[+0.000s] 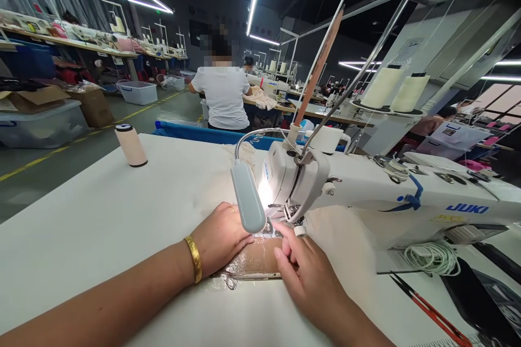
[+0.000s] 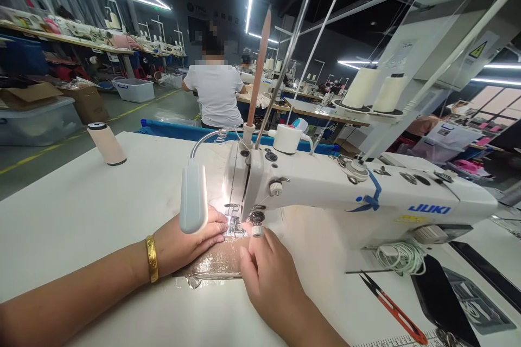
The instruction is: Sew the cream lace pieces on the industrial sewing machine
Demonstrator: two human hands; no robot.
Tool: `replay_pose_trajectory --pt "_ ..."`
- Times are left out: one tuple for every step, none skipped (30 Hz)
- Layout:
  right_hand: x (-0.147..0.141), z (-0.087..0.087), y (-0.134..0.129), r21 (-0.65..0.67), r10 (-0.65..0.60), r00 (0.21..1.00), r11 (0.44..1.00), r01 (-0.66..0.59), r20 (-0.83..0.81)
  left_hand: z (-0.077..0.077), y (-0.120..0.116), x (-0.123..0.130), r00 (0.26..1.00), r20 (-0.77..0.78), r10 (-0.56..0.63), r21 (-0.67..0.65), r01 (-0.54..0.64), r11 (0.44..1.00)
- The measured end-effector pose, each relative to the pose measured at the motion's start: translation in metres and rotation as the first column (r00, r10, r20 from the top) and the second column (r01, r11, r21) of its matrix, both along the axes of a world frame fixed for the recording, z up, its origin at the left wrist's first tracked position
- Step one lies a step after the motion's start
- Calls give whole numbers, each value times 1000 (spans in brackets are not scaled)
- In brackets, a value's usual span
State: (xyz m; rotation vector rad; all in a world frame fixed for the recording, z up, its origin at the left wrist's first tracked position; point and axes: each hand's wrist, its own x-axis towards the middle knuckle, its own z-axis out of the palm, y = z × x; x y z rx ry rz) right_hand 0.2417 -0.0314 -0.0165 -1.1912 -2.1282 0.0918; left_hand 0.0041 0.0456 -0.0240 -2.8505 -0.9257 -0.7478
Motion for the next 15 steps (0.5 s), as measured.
replay_pose_trajectory --pt "0 -2 -1 14 8 1000 1000 -8 -1 -4 1 0 1000 -4 17 -1 -17 1000" --pt "0 -3 -3 29 17 1000 999 -17 2 -7 2 0 999 -8 39 -3 -39 999" --pt "0 -4 -4 42 30 1000 999 -30 7 -10 2 0 998 -17 64 -9 -64 998" --pt "1 -5 -5 53 47 999 997 -48 13 -11 2 0 995 -25 91 -13 -92 996" --pt "2 -6 -6 63 69 997 996 -70 21 -12 2 0 992 -33 121 -16 -122 992" --pt "3 -6 -7 72 95 995 993 -97 31 -11 1 0 987 -39 154 -20 -155 988" --pt "4 -6 -9 78 125 991 989 -128 41 -9 1 0 981 -46 190 -27 -191 981" --pt "5 -6 -10 82 158 986 983 -162 58 -5 0 0 973 -53 227 -40 -229 973" --pt "5 -6 -12 89 191 978 976 -198 80 -2 -1 -1 964 -60 260 -56 -263 963" --pt "5 -7 -15 101 217 970 968 -228 108 3 -2 -2 956 -69 286 -72 -290 954" --pt "4 -9 -19 120 232 963 961 -249 140 7 -3 -3 950 -74 304 -84 -310 947" --pt "2 -12 -24 147 234 957 954 -260 173 11 -4 -5 947 -73 314 -92 -320 943" --pt "0 -16 -31 177 221 954 950 -258 201 14 -5 -7 946 -63 318 -93 -323 942" --pt "-1 -21 -38 210 189 958 949 -234 214 17 -6 -9 949 -40 313 -89 -315 945" --pt "-2 -26 -46 242 153 965 948 -204 214 18 -6 -12 954 -8 299 -84 -298 951"
